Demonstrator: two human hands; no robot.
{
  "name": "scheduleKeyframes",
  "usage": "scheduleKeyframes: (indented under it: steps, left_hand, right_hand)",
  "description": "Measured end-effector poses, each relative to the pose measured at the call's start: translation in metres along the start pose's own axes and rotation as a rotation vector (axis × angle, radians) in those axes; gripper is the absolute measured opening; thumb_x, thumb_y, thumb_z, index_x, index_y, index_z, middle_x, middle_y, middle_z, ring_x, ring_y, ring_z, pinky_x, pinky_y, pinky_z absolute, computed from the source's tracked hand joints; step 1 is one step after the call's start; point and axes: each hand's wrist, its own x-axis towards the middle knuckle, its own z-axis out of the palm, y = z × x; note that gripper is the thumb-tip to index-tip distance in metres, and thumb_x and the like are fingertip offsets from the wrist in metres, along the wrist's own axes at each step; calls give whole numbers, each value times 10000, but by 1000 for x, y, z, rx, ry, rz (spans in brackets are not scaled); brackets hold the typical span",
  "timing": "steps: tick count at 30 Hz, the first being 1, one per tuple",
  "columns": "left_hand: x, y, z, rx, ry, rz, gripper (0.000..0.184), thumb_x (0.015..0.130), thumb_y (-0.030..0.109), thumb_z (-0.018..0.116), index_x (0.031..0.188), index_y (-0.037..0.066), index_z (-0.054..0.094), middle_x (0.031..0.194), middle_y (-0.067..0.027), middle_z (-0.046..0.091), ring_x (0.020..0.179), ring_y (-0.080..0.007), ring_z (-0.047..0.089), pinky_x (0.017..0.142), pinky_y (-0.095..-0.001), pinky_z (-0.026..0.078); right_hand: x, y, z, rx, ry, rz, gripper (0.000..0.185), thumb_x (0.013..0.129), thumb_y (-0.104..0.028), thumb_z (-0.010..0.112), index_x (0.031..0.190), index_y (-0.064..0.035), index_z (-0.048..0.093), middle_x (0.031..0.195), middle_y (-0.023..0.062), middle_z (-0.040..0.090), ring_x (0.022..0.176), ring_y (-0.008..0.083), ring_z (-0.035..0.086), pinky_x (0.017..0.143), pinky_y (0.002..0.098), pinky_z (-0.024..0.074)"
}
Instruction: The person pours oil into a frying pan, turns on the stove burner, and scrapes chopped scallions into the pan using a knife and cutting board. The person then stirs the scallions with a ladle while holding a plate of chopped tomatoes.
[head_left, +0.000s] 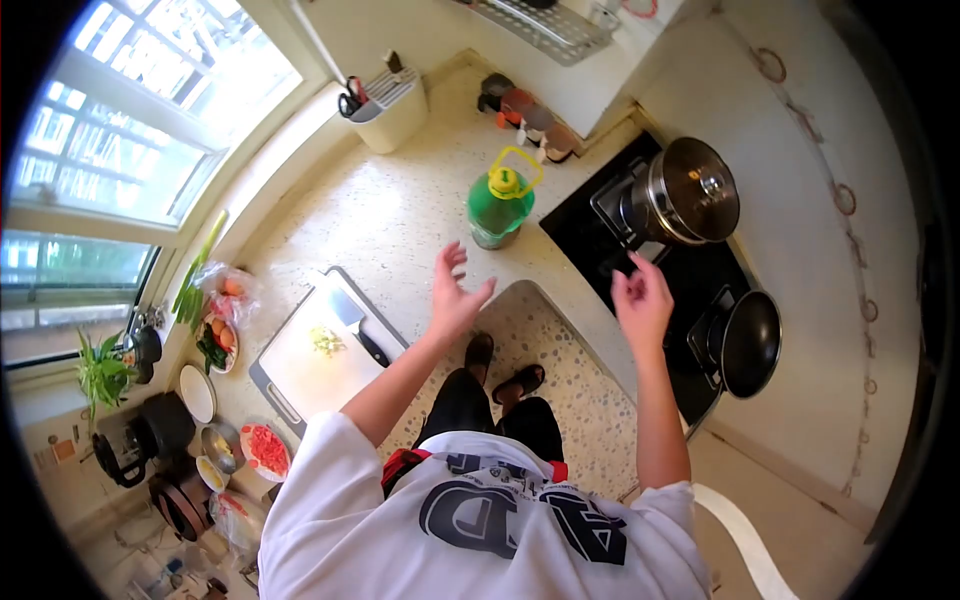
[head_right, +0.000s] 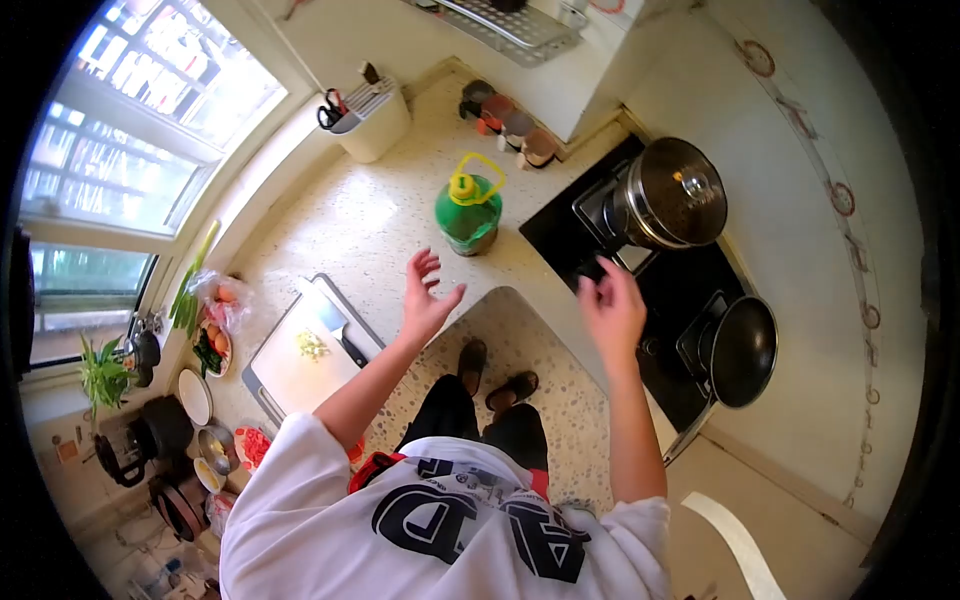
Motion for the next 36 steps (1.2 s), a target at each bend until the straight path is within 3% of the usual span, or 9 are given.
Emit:
scheduleKeyframes:
  steps: [3, 7, 9, 14, 17, 20, 23, 26, 36]
  left_hand:
    - [34, 2, 7, 195, 57, 223, 1119, 658, 236, 908, 1530, 23, 239, 1409, -200, 482, 1308, -319, 496, 1092, -422, 429]
    - [59, 11, 18, 133, -8, 127, 1293, 562, 291, 955, 1555, 12, 176, 1476, -238, 429, 1356, -375, 455, 1122, -439, 397]
    - [69, 12, 17, 9, -109, 11, 1299, 585, 289, 952, 1557, 4, 138, 1508, -231, 406, 1376, -347, 453, 1136, -411, 388]
    - [80, -1, 22, -69, -44, 80, 1282, 525, 308, 979, 1536, 1, 253, 1531, -209, 394, 1391, -359, 428, 1146, -424, 380]
    - [82, 6, 22, -33, -28, 133, 1154, 552, 242, 956, 1498, 31, 332, 1446, -201, 496, 1330, -349, 501, 1093, -419, 434]
    - [79, 22, 22, -68, -71, -39, 944, 581, 152, 905, 1401, 68, 445, 1272, -189, 619, 1190, -347, 606, 985, -416, 502]
    - [76, 19, 27, -96, -11, 56, 798, 593, 101, 857, 1308, 85, 502, 1110, -176, 672, 1041, -360, 662, 887, -418, 534]
    - [76, 1, 34, -80, 25, 135, 745, 635, 217, 895, 1272, 94, 529, 1067, -146, 695, 976, -334, 690, 841, -401, 543]
    - [32, 50, -28, 93, -322, 254, 722, 615, 216, 889, 1253, 74, 582, 993, -157, 710, 922, -306, 714, 823, -393, 563]
  right_hand:
    - [59, -90, 45, -121, -147, -278, 384, 842, -343, 777, 1107, -83, 679, 850, 48, 631, 649, 207, 613, 608, 318, 521]
    - [101, -142, 98, -264, -226, -382, 483, 845, -522, 723, 993, -67, 662, 922, 105, 683, 764, 334, 679, 637, 421, 555]
    - [110, -148, 109, -346, -308, -346, 438, 850, -477, 733, 940, -58, 643, 886, 118, 669, 780, 351, 661, 653, 440, 532]
    - [116, -148, 114, -337, -401, -330, 365, 878, -378, 724, 893, -33, 604, 863, 148, 649, 831, 382, 643, 699, 460, 516]
    - [115, -149, 112, -318, -406, -367, 338, 884, -347, 723, 923, -33, 605, 884, 157, 649, 838, 388, 641, 709, 466, 517]
    - [114, -145, 113, -308, -411, -395, 325, 892, -329, 716, 954, -30, 604, 908, 162, 646, 840, 396, 640, 717, 473, 517]
    - [111, -147, 107, -370, -482, -382, 326, 905, -301, 698, 956, -5, 573, 991, 166, 631, 912, 373, 642, 772, 460, 532]
    - [108, -140, 99, -239, -465, -474, 255, 876, -205, 721, 975, -6, 597, 960, 156, 621, 890, 381, 624, 763, 443, 513]
    - [88, -153, 9, 20, -678, -543, 225, 808, -2, 681, 1027, -24, 636, 1017, 123, 609, 964, 333, 589, 844, 389, 497]
